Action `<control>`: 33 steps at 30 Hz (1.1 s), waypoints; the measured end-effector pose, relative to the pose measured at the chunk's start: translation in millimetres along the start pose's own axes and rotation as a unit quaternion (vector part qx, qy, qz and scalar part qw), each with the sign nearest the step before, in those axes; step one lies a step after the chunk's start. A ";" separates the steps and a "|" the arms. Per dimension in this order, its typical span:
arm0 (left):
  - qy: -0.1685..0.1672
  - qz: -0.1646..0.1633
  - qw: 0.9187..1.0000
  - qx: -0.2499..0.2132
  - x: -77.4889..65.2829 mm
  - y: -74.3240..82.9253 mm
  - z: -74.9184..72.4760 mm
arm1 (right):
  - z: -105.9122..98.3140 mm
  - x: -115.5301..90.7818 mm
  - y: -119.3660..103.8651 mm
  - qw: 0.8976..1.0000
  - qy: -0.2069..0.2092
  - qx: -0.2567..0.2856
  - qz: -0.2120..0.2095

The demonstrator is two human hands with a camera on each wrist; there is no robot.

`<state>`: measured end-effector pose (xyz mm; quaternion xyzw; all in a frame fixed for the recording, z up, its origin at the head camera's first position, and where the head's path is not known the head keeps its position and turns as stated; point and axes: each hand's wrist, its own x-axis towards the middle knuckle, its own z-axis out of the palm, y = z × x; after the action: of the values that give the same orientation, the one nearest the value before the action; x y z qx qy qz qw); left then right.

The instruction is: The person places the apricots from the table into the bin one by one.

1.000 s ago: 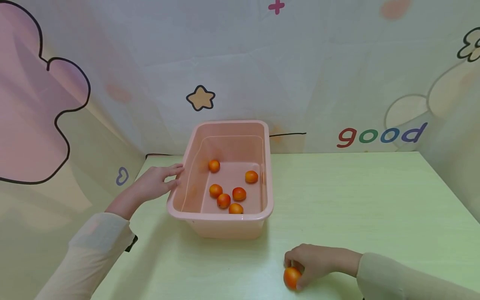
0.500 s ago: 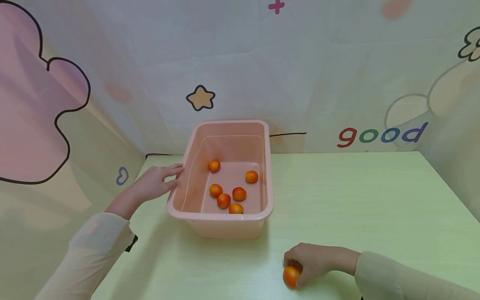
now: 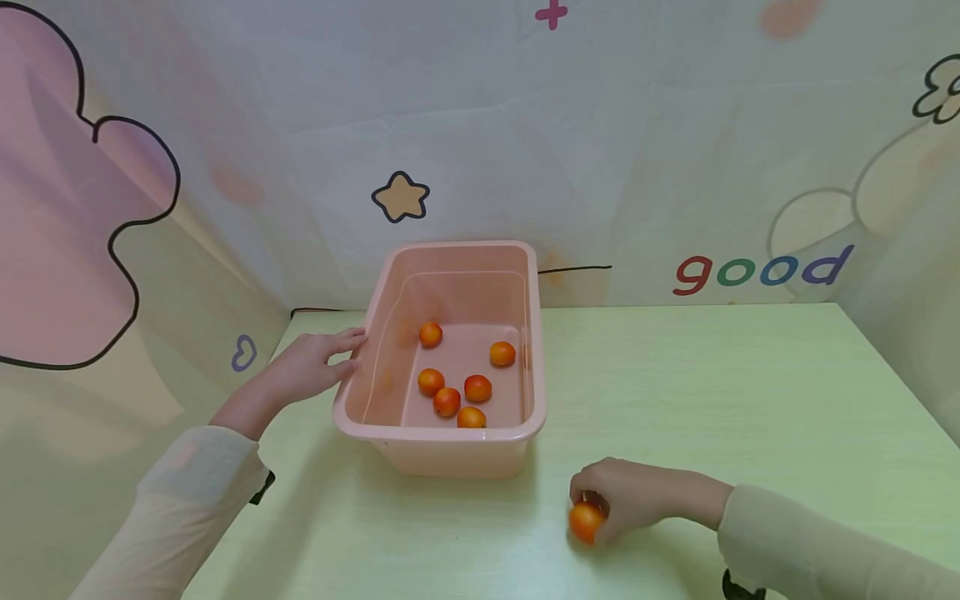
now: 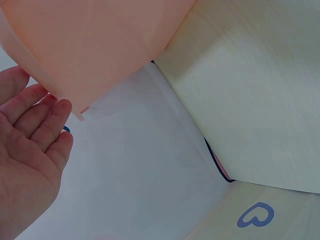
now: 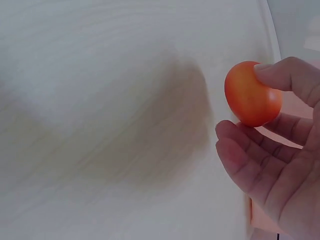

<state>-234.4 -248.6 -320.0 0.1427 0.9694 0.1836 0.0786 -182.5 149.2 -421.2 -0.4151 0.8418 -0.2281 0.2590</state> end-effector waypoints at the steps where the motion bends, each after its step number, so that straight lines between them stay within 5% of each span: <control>1: 0.001 0.002 1.000 0.001 0.0 -0.5 0.1 | -2.4 -0.2 -0.4 1.000 0.003 -0.002 0.000; 20: 0.000 -0.002 1.000 0.001 0.4 0.1 -0.6 | -66.9 -3.0 -22.7 0.999 0.023 -0.043 -0.017; 33: 0.001 0.002 1.000 -0.004 0.8 -2.1 0.7 | -106.6 -3.3 -40.4 0.998 0.026 -0.049 0.029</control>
<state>-235.5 -249.9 -321.5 0.1440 0.9685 0.1876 0.0782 -223.9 147.7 -315.0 -0.3962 0.8703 -0.1896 0.2228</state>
